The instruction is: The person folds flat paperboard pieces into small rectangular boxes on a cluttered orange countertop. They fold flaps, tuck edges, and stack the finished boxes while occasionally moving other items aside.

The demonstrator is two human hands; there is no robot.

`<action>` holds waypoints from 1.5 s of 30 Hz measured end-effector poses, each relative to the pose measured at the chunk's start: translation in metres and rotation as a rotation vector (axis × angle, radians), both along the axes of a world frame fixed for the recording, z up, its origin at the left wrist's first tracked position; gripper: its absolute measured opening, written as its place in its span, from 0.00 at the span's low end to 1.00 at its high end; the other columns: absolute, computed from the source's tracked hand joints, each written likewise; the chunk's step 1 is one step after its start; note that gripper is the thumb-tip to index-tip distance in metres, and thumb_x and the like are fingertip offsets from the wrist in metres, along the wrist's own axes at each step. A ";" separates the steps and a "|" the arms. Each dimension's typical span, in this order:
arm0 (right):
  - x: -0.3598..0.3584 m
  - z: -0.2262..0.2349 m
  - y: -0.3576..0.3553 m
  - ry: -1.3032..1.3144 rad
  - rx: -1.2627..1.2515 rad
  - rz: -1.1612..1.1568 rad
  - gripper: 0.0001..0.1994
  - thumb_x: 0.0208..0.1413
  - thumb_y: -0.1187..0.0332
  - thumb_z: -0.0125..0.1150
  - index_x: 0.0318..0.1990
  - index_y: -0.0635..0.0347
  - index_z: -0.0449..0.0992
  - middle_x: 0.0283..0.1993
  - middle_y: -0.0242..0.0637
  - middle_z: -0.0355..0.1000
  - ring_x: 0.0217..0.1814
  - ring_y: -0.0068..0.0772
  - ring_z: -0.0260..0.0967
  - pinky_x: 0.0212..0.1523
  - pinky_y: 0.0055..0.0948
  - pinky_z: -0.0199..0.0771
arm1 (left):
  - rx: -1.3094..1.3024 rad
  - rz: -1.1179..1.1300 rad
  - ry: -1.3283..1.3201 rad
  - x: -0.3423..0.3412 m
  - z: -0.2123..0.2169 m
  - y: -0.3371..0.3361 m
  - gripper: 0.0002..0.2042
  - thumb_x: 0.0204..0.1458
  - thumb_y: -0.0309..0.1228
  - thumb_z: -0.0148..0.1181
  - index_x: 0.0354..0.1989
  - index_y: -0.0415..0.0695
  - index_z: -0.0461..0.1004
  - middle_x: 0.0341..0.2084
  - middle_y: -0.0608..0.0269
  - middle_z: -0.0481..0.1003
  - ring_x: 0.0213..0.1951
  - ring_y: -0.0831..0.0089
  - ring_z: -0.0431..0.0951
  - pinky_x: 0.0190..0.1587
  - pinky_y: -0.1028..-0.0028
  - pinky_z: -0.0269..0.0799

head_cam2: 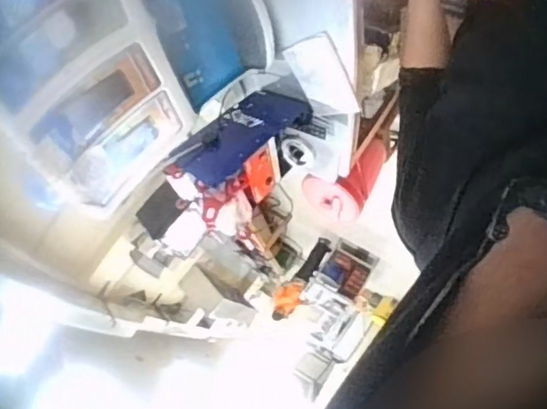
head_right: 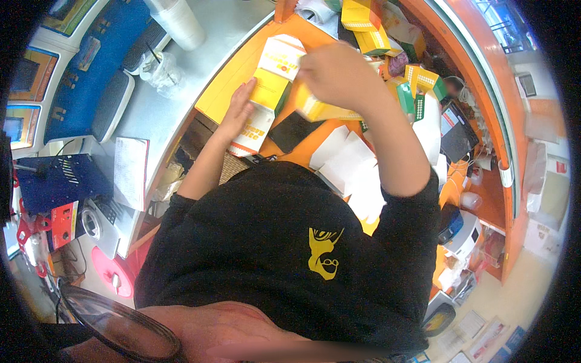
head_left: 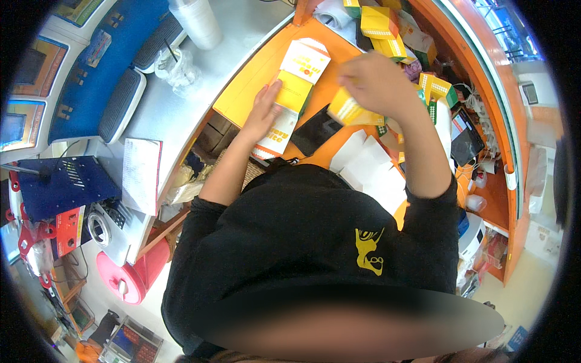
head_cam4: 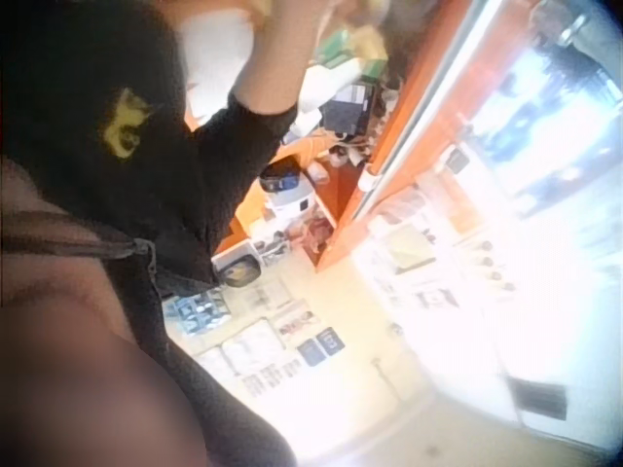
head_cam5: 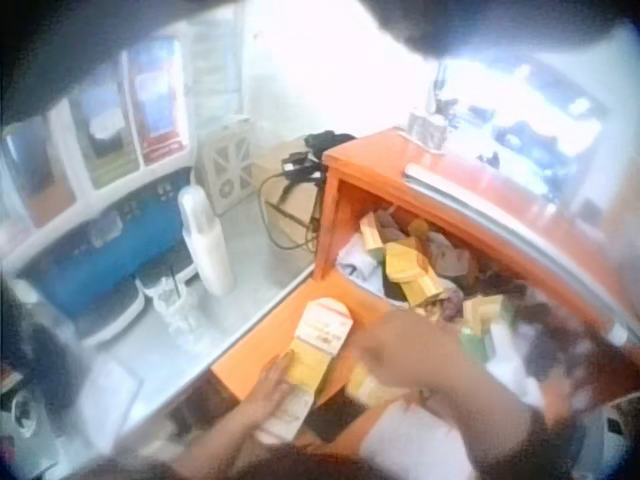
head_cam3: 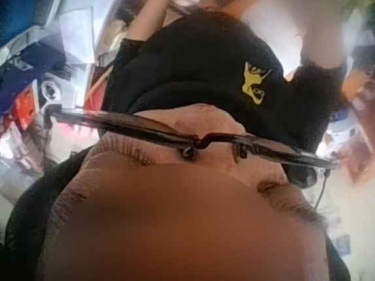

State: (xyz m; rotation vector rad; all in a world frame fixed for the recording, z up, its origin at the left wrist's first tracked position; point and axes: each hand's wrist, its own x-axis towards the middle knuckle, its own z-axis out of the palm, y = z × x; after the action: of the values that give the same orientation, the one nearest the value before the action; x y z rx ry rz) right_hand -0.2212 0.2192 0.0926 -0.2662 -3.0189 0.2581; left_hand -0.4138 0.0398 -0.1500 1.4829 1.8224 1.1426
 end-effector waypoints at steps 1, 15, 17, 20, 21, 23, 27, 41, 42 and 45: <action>-0.021 -0.005 -0.008 -0.192 -0.032 0.027 0.08 0.54 0.65 0.56 0.34 0.57 0.80 0.29 0.47 0.75 0.38 0.52 0.74 0.41 0.50 0.70 | 0.070 0.030 -0.261 -0.002 -0.002 -0.001 0.47 0.52 0.63 0.55 0.73 0.49 0.43 0.72 0.56 0.53 0.72 0.49 0.48 0.68 0.58 0.57; -0.178 -0.151 -0.034 -0.467 -0.024 0.379 0.22 0.56 0.61 0.57 0.59 0.52 0.72 0.51 0.36 0.76 0.54 0.42 0.74 0.55 0.43 0.70 | 0.124 0.375 -0.514 0.005 -0.004 0.002 0.58 0.45 0.32 0.75 0.67 0.44 0.25 0.59 0.42 0.62 0.63 0.56 0.64 0.64 0.61 0.64; -0.166 -0.152 -0.032 -0.218 0.010 0.341 0.28 0.50 0.56 0.63 0.61 0.49 0.70 0.55 0.38 0.73 0.58 0.41 0.71 0.58 0.47 0.66 | 0.133 0.380 -0.463 0.007 -0.008 0.003 0.59 0.44 0.32 0.76 0.68 0.43 0.25 0.59 0.41 0.62 0.62 0.55 0.65 0.64 0.60 0.63; -0.125 -0.140 -0.032 0.050 0.070 0.146 0.40 0.41 0.51 0.72 0.64 0.49 0.65 0.58 0.40 0.69 0.61 0.42 0.67 0.60 0.52 0.62 | 0.129 0.359 -0.413 0.005 -0.015 0.004 0.59 0.44 0.34 0.77 0.68 0.40 0.27 0.57 0.41 0.64 0.60 0.53 0.68 0.65 0.58 0.62; -0.105 -0.135 -0.033 0.181 0.115 0.081 0.45 0.37 0.50 0.75 0.66 0.49 0.63 0.59 0.41 0.67 0.62 0.42 0.66 0.60 0.53 0.61 | 0.084 0.373 -0.424 0.004 -0.017 0.004 0.58 0.44 0.35 0.77 0.69 0.40 0.28 0.56 0.41 0.65 0.59 0.53 0.69 0.65 0.58 0.62; -0.075 -0.128 -0.031 -0.097 0.229 0.066 0.49 0.33 0.50 0.78 0.67 0.50 0.61 0.60 0.42 0.65 0.62 0.45 0.66 0.59 0.55 0.61 | 0.121 0.373 -0.415 0.003 -0.019 0.003 0.58 0.42 0.37 0.78 0.69 0.40 0.31 0.54 0.40 0.66 0.59 0.53 0.69 0.65 0.57 0.61; -0.059 -0.105 -0.016 -0.337 -0.020 -0.069 0.51 0.31 0.54 0.79 0.67 0.53 0.59 0.61 0.44 0.65 0.61 0.47 0.67 0.58 0.57 0.62 | 0.110 0.351 -0.503 0.002 -0.016 0.000 0.59 0.39 0.40 0.80 0.70 0.42 0.34 0.52 0.41 0.68 0.59 0.53 0.69 0.65 0.57 0.62; -0.099 -0.075 -0.021 -0.272 0.251 0.428 0.38 0.42 0.73 0.71 0.65 0.40 0.63 0.65 0.39 0.62 0.65 0.47 0.62 0.63 0.55 0.57 | 0.025 0.298 -0.499 -0.008 0.000 -0.002 0.22 0.45 0.13 0.59 0.52 0.39 0.75 0.48 0.59 0.76 0.52 0.65 0.76 0.57 0.70 0.70; -0.103 -0.088 -0.015 -0.307 0.202 0.372 0.39 0.42 0.71 0.72 0.65 0.40 0.63 0.65 0.39 0.61 0.65 0.48 0.62 0.63 0.56 0.57 | -0.046 0.324 -0.662 -0.009 -0.001 -0.003 0.20 0.47 0.14 0.60 0.52 0.38 0.75 0.47 0.59 0.76 0.51 0.66 0.76 0.57 0.71 0.70; -0.101 -0.110 0.001 -0.416 0.183 0.268 0.41 0.40 0.69 0.75 0.65 0.41 0.62 0.65 0.39 0.61 0.65 0.49 0.62 0.61 0.59 0.59 | -0.022 0.417 -0.954 -0.014 -0.001 -0.002 0.16 0.53 0.21 0.60 0.51 0.36 0.74 0.46 0.59 0.77 0.48 0.68 0.77 0.56 0.72 0.71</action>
State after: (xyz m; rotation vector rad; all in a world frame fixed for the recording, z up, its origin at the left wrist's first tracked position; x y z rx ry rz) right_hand -0.3220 0.2201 -0.0170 0.1200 -3.4582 -0.0681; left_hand -0.4283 0.0378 -0.1510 0.3600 1.4265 1.6298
